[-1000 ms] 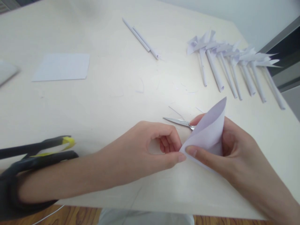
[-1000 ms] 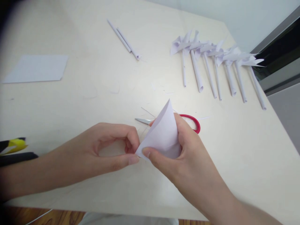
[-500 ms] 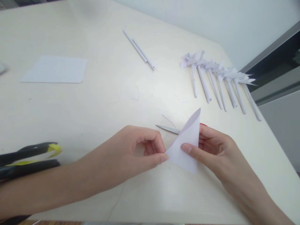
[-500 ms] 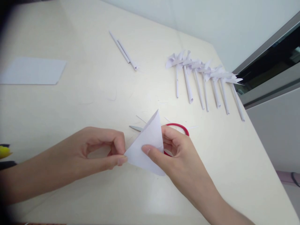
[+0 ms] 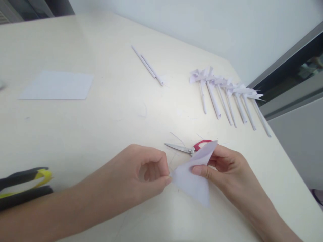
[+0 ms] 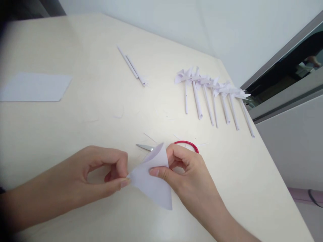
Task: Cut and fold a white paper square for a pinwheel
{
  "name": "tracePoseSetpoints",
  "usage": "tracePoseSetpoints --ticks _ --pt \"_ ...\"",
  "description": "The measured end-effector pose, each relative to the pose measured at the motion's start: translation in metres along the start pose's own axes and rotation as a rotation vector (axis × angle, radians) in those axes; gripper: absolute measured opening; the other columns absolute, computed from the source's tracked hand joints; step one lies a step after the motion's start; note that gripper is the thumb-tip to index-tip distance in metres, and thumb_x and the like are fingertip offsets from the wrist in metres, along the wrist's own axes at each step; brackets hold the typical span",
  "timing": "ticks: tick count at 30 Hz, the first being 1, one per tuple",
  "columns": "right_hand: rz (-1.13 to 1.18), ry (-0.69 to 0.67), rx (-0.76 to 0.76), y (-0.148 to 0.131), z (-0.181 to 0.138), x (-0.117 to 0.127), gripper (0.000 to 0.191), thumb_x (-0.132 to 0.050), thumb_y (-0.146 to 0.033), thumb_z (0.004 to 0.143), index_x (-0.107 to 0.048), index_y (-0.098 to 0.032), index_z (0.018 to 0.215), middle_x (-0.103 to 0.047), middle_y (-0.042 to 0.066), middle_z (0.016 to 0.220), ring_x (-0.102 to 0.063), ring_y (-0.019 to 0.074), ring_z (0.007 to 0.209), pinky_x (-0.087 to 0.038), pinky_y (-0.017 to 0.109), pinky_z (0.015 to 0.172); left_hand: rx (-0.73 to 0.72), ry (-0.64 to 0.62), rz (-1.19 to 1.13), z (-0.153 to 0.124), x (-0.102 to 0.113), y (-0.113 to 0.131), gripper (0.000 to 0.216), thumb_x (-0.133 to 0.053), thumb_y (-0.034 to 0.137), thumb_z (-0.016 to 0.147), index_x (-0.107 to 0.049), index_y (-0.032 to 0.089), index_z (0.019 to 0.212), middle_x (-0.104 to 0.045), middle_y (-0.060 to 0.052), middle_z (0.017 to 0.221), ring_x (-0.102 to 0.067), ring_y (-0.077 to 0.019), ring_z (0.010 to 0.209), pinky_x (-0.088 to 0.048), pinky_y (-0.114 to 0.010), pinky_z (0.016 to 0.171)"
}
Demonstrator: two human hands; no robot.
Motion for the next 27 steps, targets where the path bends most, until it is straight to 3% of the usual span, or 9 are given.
tracePoseSetpoints --ticks 3,10,14,18,21,27 --pt "0.008 -0.039 0.046 -0.003 0.002 -0.002 0.012 -0.074 -0.029 0.078 -0.067 -0.021 0.083 -0.065 0.0 0.079 -0.061 0.0158 0.076 -0.049 0.027 0.068 -0.01 -0.001 0.025 -0.001 -0.002 -0.001 0.02 -0.059 0.022 0.073 -0.053 0.019 0.054 -0.054 0.005 0.054 -0.047 -0.0109 0.056 -0.034 -0.023 0.053" --pt "-0.039 0.059 0.018 -0.007 -0.002 0.012 0.011 -0.075 -0.03 0.077 -0.069 -0.02 0.073 -0.065 0.001 0.075 -0.056 0.0135 0.066 -0.045 0.025 0.061 0.015 -0.023 0.04 -0.001 -0.001 -0.006 0.017 -0.058 0.025 0.072 -0.053 0.021 0.056 -0.052 0.005 0.055 -0.046 -0.013 0.058 -0.035 -0.026 0.056" --pt "0.097 -0.045 0.015 -0.005 0.001 0.003 0.007 -0.074 -0.022 0.078 -0.068 -0.021 0.076 -0.064 -0.003 0.072 -0.057 0.0104 0.067 -0.045 0.021 0.062 0.009 -0.03 0.011 -0.001 -0.001 -0.005 0.018 -0.057 0.025 0.073 -0.052 0.02 0.056 -0.052 0.005 0.055 -0.047 -0.0127 0.058 -0.034 -0.026 0.056" --pt "0.36 -0.226 -0.061 0.002 0.001 -0.023 0.031 -0.079 -0.017 0.07 -0.063 -0.024 0.095 -0.068 -0.004 0.081 -0.065 0.0123 0.076 -0.051 0.02 0.064 -0.023 -0.001 -0.028 -0.001 0.0 0.002 0.017 -0.058 0.022 0.072 -0.054 0.019 0.056 -0.053 0.006 0.055 -0.047 -0.0109 0.058 -0.035 -0.024 0.056" --pt "0.45 -0.209 -0.098 0.005 0.0 -0.031 0.052 -0.082 -0.011 0.065 -0.057 -0.028 0.107 -0.069 -0.006 0.087 -0.067 0.0109 0.079 -0.053 0.017 0.064 -0.032 0.025 -0.047 -0.003 0.003 0.004 0.018 -0.059 0.021 0.072 -0.053 0.019 0.055 -0.052 0.006 0.055 -0.047 -0.0101 0.057 -0.036 -0.023 0.056" --pt "0.373 -0.174 -0.07 0.004 -0.004 -0.03 0.06 -0.08 -0.004 0.066 -0.056 -0.033 0.113 -0.066 -0.008 0.092 -0.064 0.0073 0.08 -0.05 0.012 0.065 -0.128 0.081 -0.036 -0.006 0.004 0.012 0.02 -0.059 0.015 0.073 -0.053 0.019 0.054 -0.051 0.009 0.054 -0.047 -0.0066 0.055 -0.037 -0.019 0.055"
Point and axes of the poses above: each hand's wrist, its own z-axis towards the middle knuckle, its own x-axis out of the back of the hand, y = z × x, the point moved 10 cm from there along z, towards the middle knuckle
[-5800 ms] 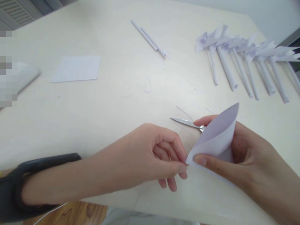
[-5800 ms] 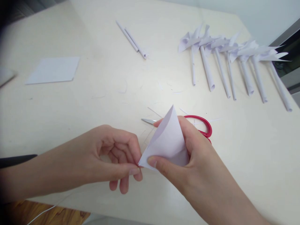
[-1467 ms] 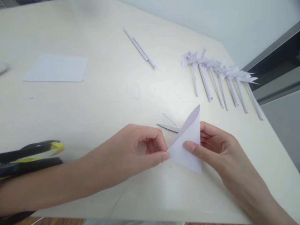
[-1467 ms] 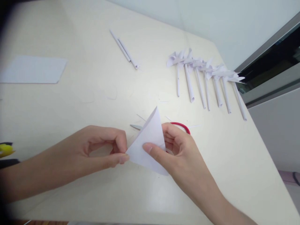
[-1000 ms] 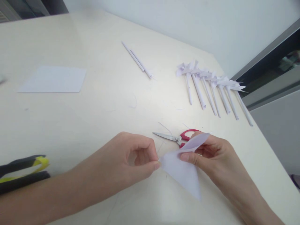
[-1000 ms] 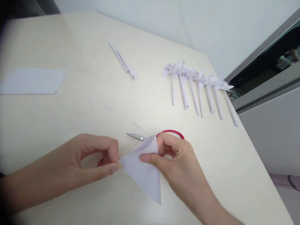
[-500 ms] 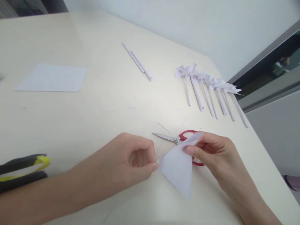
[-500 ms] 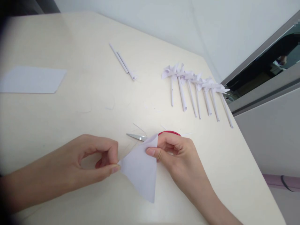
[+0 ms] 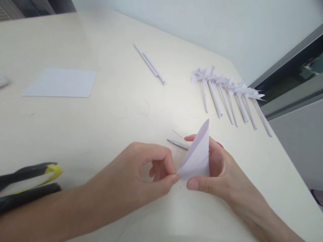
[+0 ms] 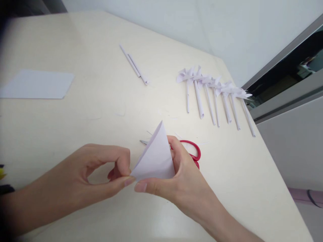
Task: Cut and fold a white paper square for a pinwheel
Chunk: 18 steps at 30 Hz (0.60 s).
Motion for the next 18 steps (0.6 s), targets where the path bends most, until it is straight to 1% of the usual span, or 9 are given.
tracePoseSetpoints --ticks 2,4,6,7,9,11,13,16,18 --pt "-0.091 0.043 -0.059 0.002 -0.001 0.003 0.067 -0.082 -0.004 0.062 -0.055 -0.035 0.115 -0.065 -0.007 0.094 -0.062 0.0096 0.08 -0.051 0.016 0.066 -0.067 0.018 0.015 0.0 -0.001 0.005 0.02 -0.058 0.012 0.073 -0.053 0.019 0.055 -0.05 0.009 0.053 -0.046 -0.0052 0.053 -0.037 -0.018 0.053" --pt "-0.166 0.077 -0.123 0.004 -0.002 0.005 0.068 -0.083 -0.005 0.058 -0.056 -0.034 0.113 -0.064 -0.007 0.091 -0.06 0.0117 0.079 -0.05 0.02 0.067 -0.133 0.037 0.034 -0.001 -0.002 0.009 0.02 -0.058 0.01 0.072 -0.053 0.018 0.055 -0.05 0.01 0.053 -0.045 -0.0043 0.052 -0.036 -0.017 0.052" --pt "-0.21 0.105 -0.16 0.004 -0.003 0.005 0.058 -0.083 -0.007 0.057 -0.059 -0.031 0.104 -0.064 -0.007 0.084 -0.058 0.0122 0.075 -0.048 0.021 0.065 -0.172 0.052 0.056 -0.002 -0.002 0.012 0.02 -0.058 0.009 0.072 -0.053 0.018 0.055 -0.05 0.01 0.053 -0.045 -0.0039 0.052 -0.036 -0.016 0.052" --pt "-0.229 0.119 -0.168 0.005 -0.003 0.006 0.049 -0.083 -0.009 0.058 -0.061 -0.029 0.097 -0.063 -0.007 0.08 -0.057 0.012 0.072 -0.047 0.021 0.062 -0.178 0.056 0.063 -0.002 -0.002 0.012 0.02 -0.058 0.009 0.072 -0.053 0.019 0.055 -0.05 0.01 0.053 -0.045 -0.0037 0.052 -0.036 -0.016 0.052" --pt "-0.252 0.142 -0.176 0.005 -0.003 0.009 0.03 -0.082 -0.015 0.062 -0.063 -0.023 0.084 -0.062 -0.005 0.073 -0.055 0.0119 0.069 -0.043 0.021 0.059 -0.168 0.055 0.071 -0.002 -0.002 0.011 0.019 -0.059 0.01 0.072 -0.054 0.019 0.056 -0.051 0.01 0.054 -0.046 -0.0034 0.052 -0.037 -0.016 0.053" --pt "-0.238 0.138 -0.179 0.007 -0.003 0.01 0.019 -0.081 -0.019 0.064 -0.064 -0.02 0.074 -0.061 -0.003 0.07 -0.055 0.0123 0.067 -0.042 0.022 0.057 -0.146 0.047 0.075 -0.002 -0.002 0.011 0.019 -0.06 0.01 0.072 -0.054 0.019 0.056 -0.051 0.011 0.054 -0.048 -0.0029 0.053 -0.037 -0.015 0.054" --pt "-0.207 0.116 -0.183 0.009 -0.003 0.01 0.017 -0.081 -0.019 0.063 -0.066 -0.018 0.071 -0.063 -0.002 0.07 -0.056 0.0129 0.065 -0.042 0.023 0.057 -0.127 0.037 0.08 -0.002 -0.002 0.011 0.019 -0.06 0.01 0.072 -0.055 0.019 0.056 -0.051 0.011 0.054 -0.048 -0.0029 0.053 -0.037 -0.015 0.054" --pt "-0.191 0.083 -0.189 0.011 -0.003 0.011 0.015 -0.081 -0.017 0.063 -0.069 -0.018 0.072 -0.064 -0.001 0.068 -0.06 0.0156 0.066 -0.047 0.026 0.058 -0.088 0.026 0.068 -0.002 -0.002 0.009 0.02 -0.06 0.012 0.073 -0.055 0.02 0.056 -0.051 0.01 0.054 -0.047 -0.0037 0.054 -0.038 -0.015 0.055" --pt "-0.172 0.062 -0.141 0.009 -0.002 0.011 0.014 -0.08 -0.017 0.065 -0.072 -0.019 0.077 -0.067 -0.001 0.072 -0.063 0.0164 0.07 -0.05 0.026 0.062 -0.058 0.027 0.052 -0.002 0.0 0.008 0.02 -0.059 0.014 0.074 -0.055 0.02 0.055 -0.051 0.01 0.054 -0.047 -0.0043 0.054 -0.039 -0.015 0.055"
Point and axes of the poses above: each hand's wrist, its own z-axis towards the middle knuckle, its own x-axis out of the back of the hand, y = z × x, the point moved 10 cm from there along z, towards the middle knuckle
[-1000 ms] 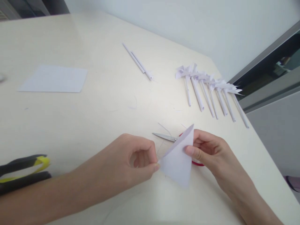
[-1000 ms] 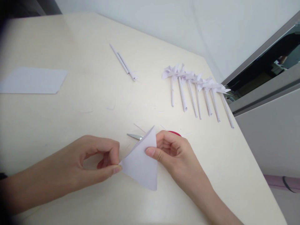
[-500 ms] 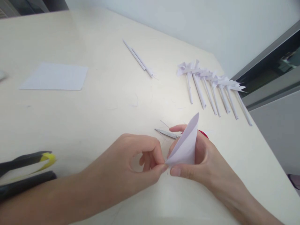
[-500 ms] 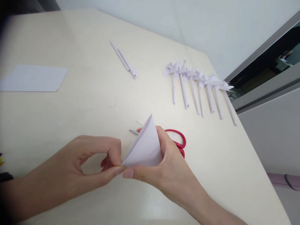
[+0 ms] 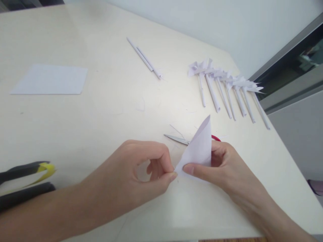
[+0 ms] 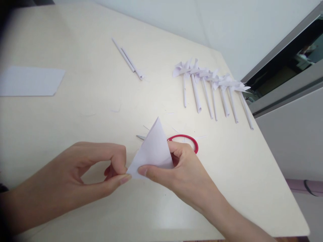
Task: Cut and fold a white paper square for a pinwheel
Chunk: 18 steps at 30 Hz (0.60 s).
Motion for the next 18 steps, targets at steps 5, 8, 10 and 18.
tracePoseSetpoints --ticks 5,8,10,18 --pt "0.016 -0.024 0.122 -0.007 0.002 0.005 0.011 -0.077 -0.019 0.072 -0.073 -0.022 0.082 -0.07 -0.001 0.08 -0.063 0.013 0.072 -0.051 0.022 0.064 0.038 -0.007 -0.024 0.0 0.002 -0.004 0.02 -0.059 0.017 0.074 -0.055 0.021 0.055 -0.05 0.009 0.055 -0.047 -0.0051 0.055 -0.038 -0.015 0.056" --pt "-0.061 0.032 0.185 -0.014 0.001 0.016 0.008 -0.076 -0.024 0.076 -0.073 -0.023 0.082 -0.067 -0.003 0.075 -0.059 0.0099 0.067 -0.046 0.018 0.058 0.06 -0.003 -0.032 0.001 0.004 -0.008 0.021 -0.058 0.019 0.074 -0.053 0.021 0.054 -0.048 0.009 0.055 -0.046 -0.0059 0.056 -0.038 -0.017 0.056" --pt "-0.124 0.072 0.215 -0.019 -0.001 0.023 0.009 -0.076 -0.028 0.076 -0.073 -0.023 0.083 -0.066 -0.003 0.073 -0.056 0.0089 0.064 -0.043 0.018 0.054 0.07 -0.001 -0.032 0.001 0.004 -0.01 0.022 -0.058 0.02 0.074 -0.052 0.021 0.054 -0.047 0.008 0.055 -0.045 -0.0062 0.056 -0.037 -0.017 0.056" --pt "-0.251 0.161 0.247 -0.023 -0.009 0.034 0.015 -0.074 -0.037 0.077 -0.073 -0.023 0.079 -0.061 -0.002 0.068 -0.046 0.0099 0.06 -0.036 0.022 0.052 0.087 0.006 -0.07 0.0 0.007 -0.011 0.022 -0.059 0.017 0.074 -0.052 0.021 0.053 -0.048 0.009 0.055 -0.045 -0.0052 0.055 -0.037 -0.016 0.056"
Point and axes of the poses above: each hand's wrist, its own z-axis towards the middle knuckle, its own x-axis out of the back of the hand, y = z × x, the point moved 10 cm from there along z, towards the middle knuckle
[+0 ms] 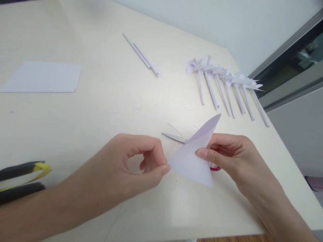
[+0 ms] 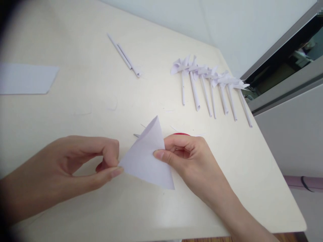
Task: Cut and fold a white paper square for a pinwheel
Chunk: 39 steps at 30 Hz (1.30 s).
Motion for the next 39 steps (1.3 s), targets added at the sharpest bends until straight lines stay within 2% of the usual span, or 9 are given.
tracePoseSetpoints --ticks 8,16,18,24,27,30,33,36,39 --pt "0.063 0.089 0.018 -0.004 0.0 0.003 0.013 -0.076 -0.03 0.077 -0.07 -0.024 0.066 -0.065 -0.004 0.065 -0.055 0.0084 0.06 -0.042 0.016 0.051 0.032 0.002 0.031 0.001 0.002 0.0 0.023 -0.06 0.021 0.075 -0.053 0.021 0.052 -0.047 0.009 0.054 -0.045 -0.0057 0.055 -0.037 -0.016 0.055" --pt "0.091 -0.089 -0.012 0.0 0.008 -0.009 0.025 -0.067 -0.035 0.084 -0.06 -0.019 0.067 -0.045 -0.006 0.058 -0.036 0.0063 0.052 -0.026 0.02 0.046 0.052 0.025 0.045 0.001 0.007 -0.003 0.026 -0.061 0.029 0.076 -0.052 0.02 0.052 -0.047 0.006 0.054 -0.045 -0.0079 0.055 -0.037 -0.017 0.053" --pt "0.052 -0.066 0.011 -0.002 0.007 -0.008 0.026 -0.064 -0.035 0.087 -0.058 -0.019 0.067 -0.04 -0.006 0.054 -0.033 0.0066 0.049 -0.024 0.021 0.044 0.071 0.027 0.039 0.001 0.008 -0.002 0.025 -0.062 0.028 0.075 -0.054 0.021 0.053 -0.05 0.007 0.054 -0.047 -0.0078 0.055 -0.039 -0.016 0.052" --pt "-0.182 0.08 0.148 -0.015 0.004 -0.001 0.027 -0.056 -0.031 0.092 -0.052 -0.02 0.068 -0.039 -0.006 0.056 -0.032 0.0059 0.049 -0.022 0.02 0.041 0.165 -0.008 -0.035 0.003 0.005 -0.006 0.023 -0.064 0.026 0.074 -0.056 0.02 0.054 -0.054 0.007 0.054 -0.051 -0.0064 0.054 -0.039 -0.012 0.05" --pt "-0.085 -0.017 0.097 -0.008 0.005 -0.011 0.023 -0.055 -0.034 0.093 -0.056 -0.021 0.075 -0.045 -0.005 0.062 -0.039 0.0061 0.054 -0.028 0.017 0.044 0.188 0.011 -0.062 0.002 0.008 -0.008 0.023 -0.065 0.029 0.074 -0.055 0.02 0.055 -0.055 0.007 0.053 -0.05 -0.0058 0.051 -0.039 -0.013 0.047" --pt "0.06 -0.097 0.007 0.0 0.006 -0.018 0.026 -0.059 -0.035 0.09 -0.055 -0.019 0.07 -0.047 -0.004 0.064 -0.042 0.0069 0.057 -0.033 0.015 0.046 0.17 0.033 -0.074 0.003 0.011 -0.007 0.024 -0.064 0.03 0.075 -0.055 0.019 0.056 -0.055 0.007 0.052 -0.05 -0.0057 0.047 -0.038 -0.013 0.044" --pt "0.123 -0.042 0.017 -0.001 0.005 -0.011 0.03 -0.063 -0.033 0.087 -0.051 -0.019 0.064 -0.041 -0.005 0.059 -0.036 0.0061 0.052 -0.029 0.015 0.042 0.12 0.044 -0.107 0.006 0.01 -0.006 0.024 -0.064 0.026 0.074 -0.056 0.018 0.054 -0.055 0.008 0.05 -0.05 -0.0047 0.046 -0.036 -0.012 0.042" --pt "0.105 -0.015 0.02 -0.001 0.004 -0.009 0.032 -0.063 -0.036 0.087 -0.05 -0.019 0.064 -0.039 -0.006 0.057 -0.035 0.0066 0.05 -0.027 0.017 0.042 -0.031 0.054 -0.164 0.009 0.011 0.002 0.024 -0.063 0.022 0.073 -0.055 0.017 0.051 -0.053 0.008 0.046 -0.046 -0.0032 0.043 -0.032 -0.01 0.039" --pt "0.046 -0.014 0.013 0.0 0.003 -0.008 0.034 -0.061 -0.04 0.089 -0.049 -0.019 0.064 -0.04 -0.006 0.052 -0.034 0.0072 0.048 -0.026 0.02 0.044 -0.047 0.069 -0.179 0.01 0.013 -0.002 0.023 -0.065 0.023 0.073 -0.056 0.016 0.053 -0.053 0.008 0.046 -0.045 -0.0033 0.043 -0.032 -0.011 0.04"
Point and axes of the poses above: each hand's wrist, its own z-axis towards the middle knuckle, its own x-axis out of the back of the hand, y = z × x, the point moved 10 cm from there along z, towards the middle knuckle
